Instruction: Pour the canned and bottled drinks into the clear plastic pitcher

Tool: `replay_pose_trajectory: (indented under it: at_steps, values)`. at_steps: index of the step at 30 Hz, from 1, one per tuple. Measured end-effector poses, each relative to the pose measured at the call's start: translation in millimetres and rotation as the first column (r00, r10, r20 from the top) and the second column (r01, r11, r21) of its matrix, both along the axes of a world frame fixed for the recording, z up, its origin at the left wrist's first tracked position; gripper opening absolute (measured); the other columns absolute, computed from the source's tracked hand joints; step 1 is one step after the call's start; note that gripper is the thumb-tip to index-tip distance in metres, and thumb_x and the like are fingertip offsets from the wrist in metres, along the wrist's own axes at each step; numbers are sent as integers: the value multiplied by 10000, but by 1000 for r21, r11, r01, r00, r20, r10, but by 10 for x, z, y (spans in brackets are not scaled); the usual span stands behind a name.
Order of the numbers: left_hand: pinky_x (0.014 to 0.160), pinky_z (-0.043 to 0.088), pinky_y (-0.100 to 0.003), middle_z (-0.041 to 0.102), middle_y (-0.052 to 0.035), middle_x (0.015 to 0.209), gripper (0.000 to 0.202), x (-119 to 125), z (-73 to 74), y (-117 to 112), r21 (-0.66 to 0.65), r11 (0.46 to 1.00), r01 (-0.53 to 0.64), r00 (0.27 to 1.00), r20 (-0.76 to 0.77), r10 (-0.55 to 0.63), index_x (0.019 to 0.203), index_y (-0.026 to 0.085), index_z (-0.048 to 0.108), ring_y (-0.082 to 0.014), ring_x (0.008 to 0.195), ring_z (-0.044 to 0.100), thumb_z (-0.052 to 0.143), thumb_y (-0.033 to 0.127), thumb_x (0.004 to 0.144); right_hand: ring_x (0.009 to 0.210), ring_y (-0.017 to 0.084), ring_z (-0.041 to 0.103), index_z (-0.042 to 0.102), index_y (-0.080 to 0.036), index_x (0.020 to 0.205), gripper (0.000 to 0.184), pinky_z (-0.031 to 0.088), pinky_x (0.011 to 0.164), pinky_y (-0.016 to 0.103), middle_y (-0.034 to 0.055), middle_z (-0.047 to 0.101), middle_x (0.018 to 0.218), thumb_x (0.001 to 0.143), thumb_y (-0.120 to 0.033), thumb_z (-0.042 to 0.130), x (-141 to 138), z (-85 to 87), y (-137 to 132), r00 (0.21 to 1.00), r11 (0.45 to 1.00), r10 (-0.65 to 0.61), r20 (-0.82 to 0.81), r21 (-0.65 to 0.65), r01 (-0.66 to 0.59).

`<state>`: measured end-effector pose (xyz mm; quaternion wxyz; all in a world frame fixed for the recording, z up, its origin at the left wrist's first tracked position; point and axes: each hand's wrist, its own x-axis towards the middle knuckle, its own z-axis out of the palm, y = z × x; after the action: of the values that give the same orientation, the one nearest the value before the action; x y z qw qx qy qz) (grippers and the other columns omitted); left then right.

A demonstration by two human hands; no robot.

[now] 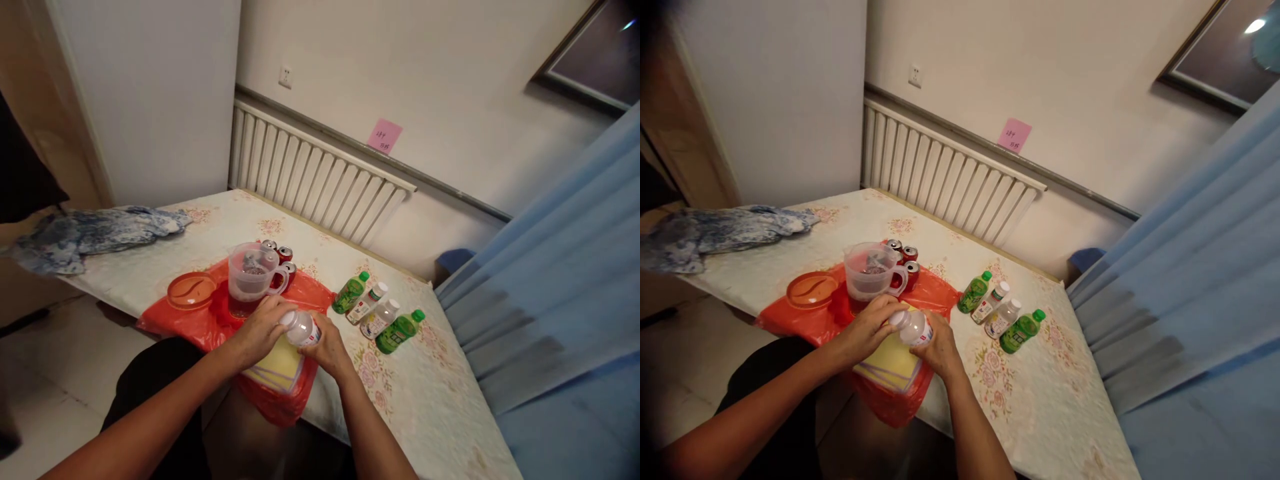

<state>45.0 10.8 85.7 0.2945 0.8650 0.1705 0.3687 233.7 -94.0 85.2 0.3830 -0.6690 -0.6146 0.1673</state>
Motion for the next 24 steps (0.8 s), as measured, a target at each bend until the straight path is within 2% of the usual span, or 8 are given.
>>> replay_pose_trajectory:
  at_steps: [6,8,10,13,16,18,20,24]
  values:
    - [1039,443,-431,626,-91,1170,411,65,58,32,-90,996,15,1000,-7,-15,1270,186,619,-255,1134,552,565,209,863,1110,278,635,651,-229,1245,657,488,993,405,54,693,1213,603,-194,791,-3,-47,-23,980,1000,22,-196,6,-21]
    - [993,481,-416,615,-100,1228,461,98,59,31,-142,990,18,1000,18,-16,1304,191,595,-259,1144,561,591,235,846,1097,280,647,652,-236,1253,670,504,977,399,44,708,1195,598,-206,789,10,-69,-24,960,1000,21,-279,15,-18]
    - [926,521,-387,594,-107,1278,513,133,-3,39,-206,979,3,999,49,8,1342,204,560,-253,1126,576,609,266,835,1071,280,661,657,-247,1254,675,519,953,392,28,725,1163,593,-219,790,50,-97,-12,935,1000,6,-356,10,-2]
    - [864,539,-367,611,-109,1204,473,178,-247,64,-265,960,-87,993,50,104,1319,194,558,-223,1000,611,575,274,853,1032,280,671,663,-248,1249,676,530,920,386,17,737,1126,587,-252,803,166,-156,63,898,999,-33,-439,-2,36]
    - [829,533,-380,640,-96,999,322,217,-615,73,-238,957,-165,986,-62,155,1173,158,624,-220,866,623,526,263,884,1006,275,671,662,-236,1235,683,532,902,385,20,741,1105,575,-304,827,332,-233,242,872,996,-59,-486,25,81]
    - [866,528,-402,659,-100,1015,283,252,-862,63,-193,968,-160,982,-135,135,1136,171,636,-232,884,634,509,234,890,969,268,674,668,-225,1206,664,538,874,378,27,746,1074,574,-344,835,448,-283,422,857,992,-77,-509,51,120]
    - [918,523,-404,670,-106,1061,271,298,-1073,45,-144,978,-151,975,-187,123,1126,185,635,-248,985,637,494,205,896,923,260,676,670,-215,1185,641,543,830,364,36,750,1043,584,-377,826,555,-322,642,846,984,-108,-522,66,167]
    - [945,526,-385,680,-94,1084,254,378,-1387,24,-35,987,-155,939,-314,137,1106,196,634,-239,1041,636,454,178,927,840,234,669,672,-194,1104,558,537,768,336,41,748,983,596,-390,792,732,-373,1143,831,959,-194,-521,77,272]
